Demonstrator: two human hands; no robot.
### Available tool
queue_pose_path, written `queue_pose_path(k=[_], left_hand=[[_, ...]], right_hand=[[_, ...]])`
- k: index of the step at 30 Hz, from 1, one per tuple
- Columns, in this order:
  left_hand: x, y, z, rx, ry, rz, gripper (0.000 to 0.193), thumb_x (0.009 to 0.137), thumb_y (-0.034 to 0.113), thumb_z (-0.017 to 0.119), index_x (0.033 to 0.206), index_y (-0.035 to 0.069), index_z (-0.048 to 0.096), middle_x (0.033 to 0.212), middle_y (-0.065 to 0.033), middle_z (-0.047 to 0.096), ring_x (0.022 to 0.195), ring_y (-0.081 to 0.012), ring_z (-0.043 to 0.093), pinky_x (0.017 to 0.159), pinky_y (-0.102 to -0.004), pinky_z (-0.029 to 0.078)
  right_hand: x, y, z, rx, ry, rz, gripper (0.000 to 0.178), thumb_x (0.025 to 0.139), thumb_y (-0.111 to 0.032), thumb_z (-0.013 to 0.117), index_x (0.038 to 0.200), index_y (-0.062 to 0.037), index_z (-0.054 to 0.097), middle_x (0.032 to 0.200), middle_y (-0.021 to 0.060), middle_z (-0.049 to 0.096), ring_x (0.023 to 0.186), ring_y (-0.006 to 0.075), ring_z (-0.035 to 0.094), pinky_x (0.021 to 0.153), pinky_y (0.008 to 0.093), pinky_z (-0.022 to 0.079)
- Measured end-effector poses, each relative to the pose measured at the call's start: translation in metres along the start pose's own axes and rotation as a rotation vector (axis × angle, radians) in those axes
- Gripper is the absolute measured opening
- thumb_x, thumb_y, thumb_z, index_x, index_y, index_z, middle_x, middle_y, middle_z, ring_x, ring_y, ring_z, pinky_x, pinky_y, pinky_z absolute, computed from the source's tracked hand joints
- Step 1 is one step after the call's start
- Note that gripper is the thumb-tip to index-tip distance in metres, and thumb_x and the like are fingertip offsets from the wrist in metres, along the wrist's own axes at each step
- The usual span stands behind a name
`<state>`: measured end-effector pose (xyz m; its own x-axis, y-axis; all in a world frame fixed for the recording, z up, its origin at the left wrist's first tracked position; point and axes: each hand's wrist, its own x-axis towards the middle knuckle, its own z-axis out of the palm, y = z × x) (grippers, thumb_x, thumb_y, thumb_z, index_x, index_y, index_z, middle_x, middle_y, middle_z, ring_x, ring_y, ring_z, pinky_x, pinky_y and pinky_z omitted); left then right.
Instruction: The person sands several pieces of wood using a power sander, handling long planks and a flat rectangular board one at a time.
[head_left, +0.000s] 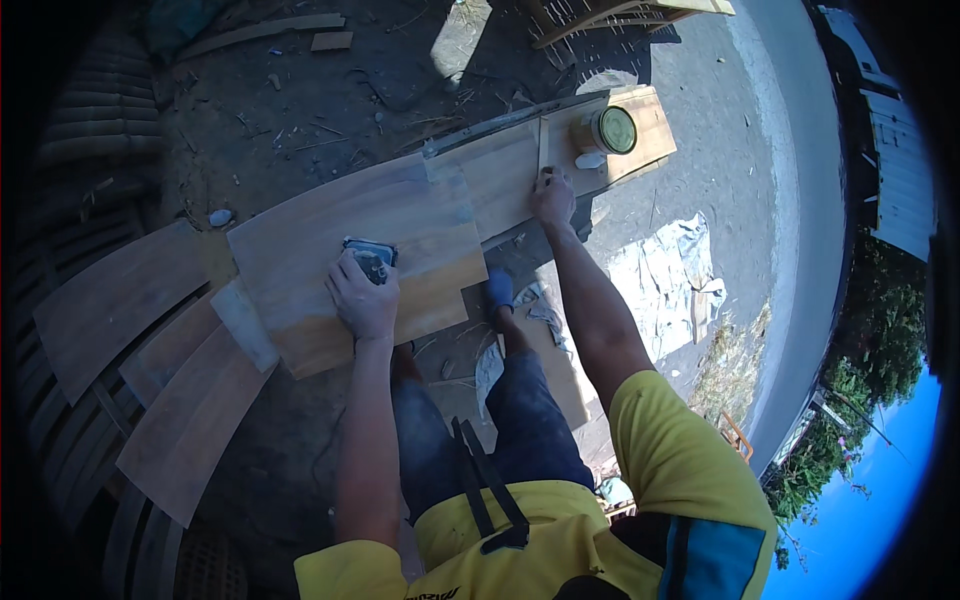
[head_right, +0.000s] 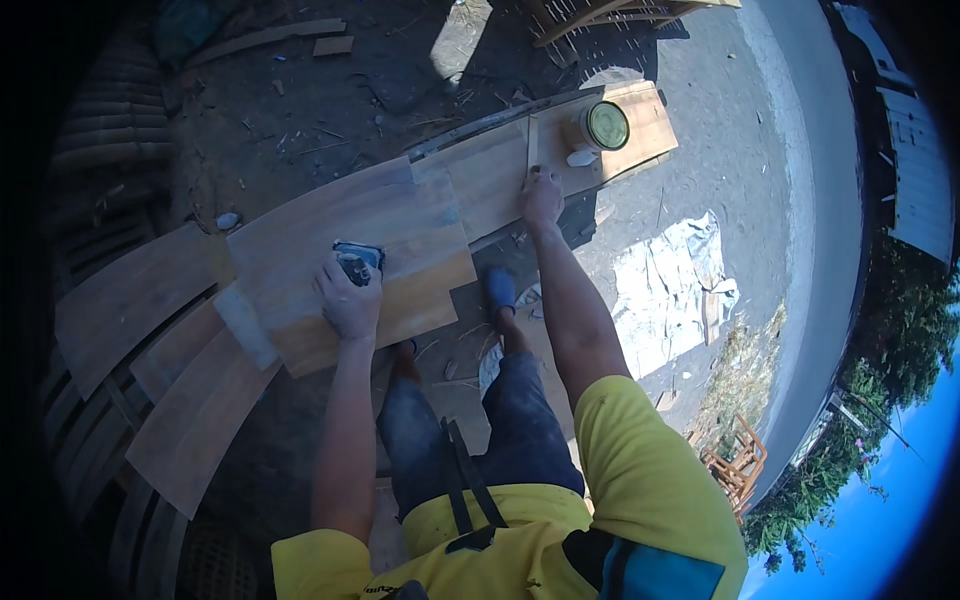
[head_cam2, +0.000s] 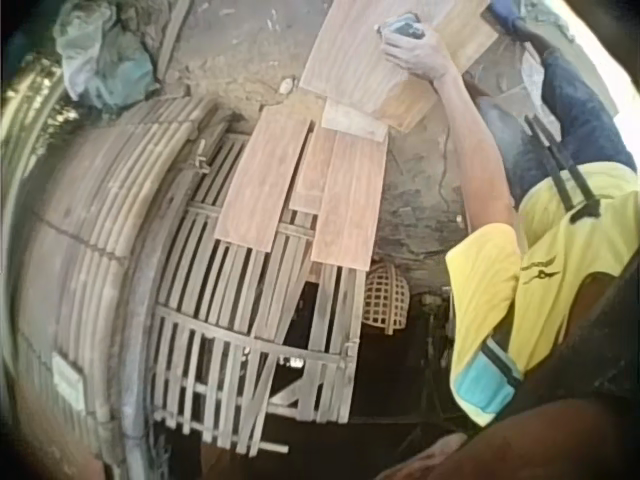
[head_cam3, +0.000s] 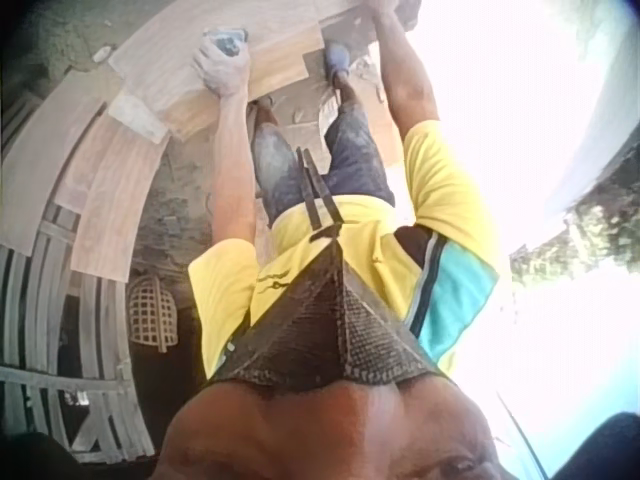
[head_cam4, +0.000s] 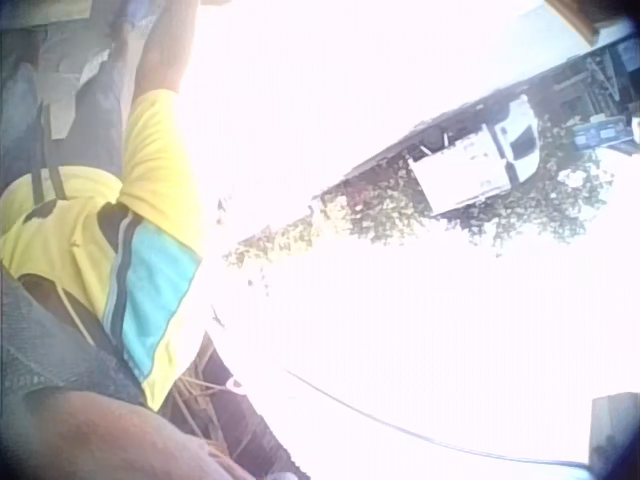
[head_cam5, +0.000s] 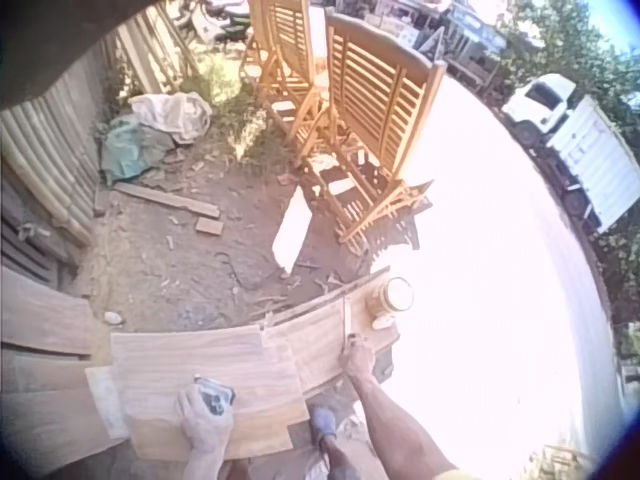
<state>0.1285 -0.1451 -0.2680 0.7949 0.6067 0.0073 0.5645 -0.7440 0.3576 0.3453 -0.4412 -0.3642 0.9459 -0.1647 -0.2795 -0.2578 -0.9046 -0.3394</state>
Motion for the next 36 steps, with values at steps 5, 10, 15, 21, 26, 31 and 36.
queue_pose_path(k=[5,10,15,21,26,31,36], left_hand=[[-0.007,0.084,0.03,-0.034,-0.034,-0.08,0.057,0.081,0.03,0.081,0.126,0.003,0.058,0.116,-0.0213,0.061,0.111,-0.0445,0.062,0.093,-0.0564,0.055],[0.001,0.158,0.065,-0.053,-0.052,-0.059,0.059,0.081,0.033,0.082,0.125,0.004,0.057,0.117,-0.0199,0.06,0.111,-0.0433,0.062,0.094,-0.0557,0.056],[0.013,0.143,0.06,0.001,-0.037,-0.077,0.057,0.081,0.034,0.082,0.122,0.004,0.057,0.116,-0.019,0.059,0.111,-0.0421,0.063,0.092,-0.0556,0.058],[0.007,0.1,0.045,0.029,0.016,-0.126,0.057,0.085,0.036,0.078,0.127,0.004,0.057,0.119,-0.0202,0.06,0.115,-0.0441,0.062,0.091,-0.0575,0.058],[-0.011,0.039,0.019,0.097,0.071,-0.2,0.056,0.083,0.035,0.079,0.124,0.003,0.058,0.115,-0.0215,0.06,0.114,-0.0442,0.062,0.091,-0.0569,0.057],[-0.021,0.011,0.011,0.097,0.114,-0.203,0.056,0.083,0.035,0.08,0.125,0.004,0.058,0.116,-0.0212,0.06,0.114,-0.0447,0.062,0.093,-0.0565,0.056],[-0.03,0.001,0.005,0.079,0.142,-0.234,0.058,0.083,0.033,0.082,0.127,0.004,0.059,0.117,-0.0205,0.063,0.115,-0.0432,0.063,0.094,-0.0552,0.056]], right_hand=[[-0.007,0.041,-0.032,-0.003,-0.062,-0.168,0.041,0.097,-0.029,0.074,0.133,-0.0108,0.067,0.125,0.0187,0.064,0.113,0.0382,0.069,0.096,0.0496,0.056],[-0.042,0.075,-0.066,0.126,-0.104,-0.191,0.045,0.097,-0.029,0.076,0.135,-0.0095,0.065,0.119,0.0181,0.064,0.105,0.0334,0.069,0.09,0.0466,0.056],[-0.003,0.066,-0.13,0.252,0.323,-0.068,0.064,0.096,-0.033,0.08,0.145,-0.0003,0.053,0.127,0.0237,0.061,0.11,0.0345,0.069,0.095,0.048,0.055],[0.156,0.054,-0.16,-0.128,-0.09,-0.176,0.129,0.074,-0.078,0.082,0.171,-0.0154,0.025,0.155,0.0456,0.034,0.132,0.0593,0.058,0.111,0.0559,0.051],[0.156,0.029,-0.138,-0.232,-0.109,-0.261,0.111,0.077,-0.059,0.086,0.167,-0.0223,0.033,0.145,0.038,0.045,0.122,0.0539,0.065,0.103,0.0541,0.057],[0.17,0.013,-0.141,-0.244,-0.25,-0.707,0.106,0.075,-0.043,0.091,0.164,-0.0345,0.035,0.15,0.0304,0.045,0.127,0.053,0.063,0.099,0.0569,0.059],[0.155,-0.008,-0.131,-0.319,-0.297,-0.871,0.112,0.072,-0.048,0.094,0.166,-0.0373,0.034,0.158,0.0307,0.04,0.133,0.054,0.059,0.104,0.0572,0.057]])
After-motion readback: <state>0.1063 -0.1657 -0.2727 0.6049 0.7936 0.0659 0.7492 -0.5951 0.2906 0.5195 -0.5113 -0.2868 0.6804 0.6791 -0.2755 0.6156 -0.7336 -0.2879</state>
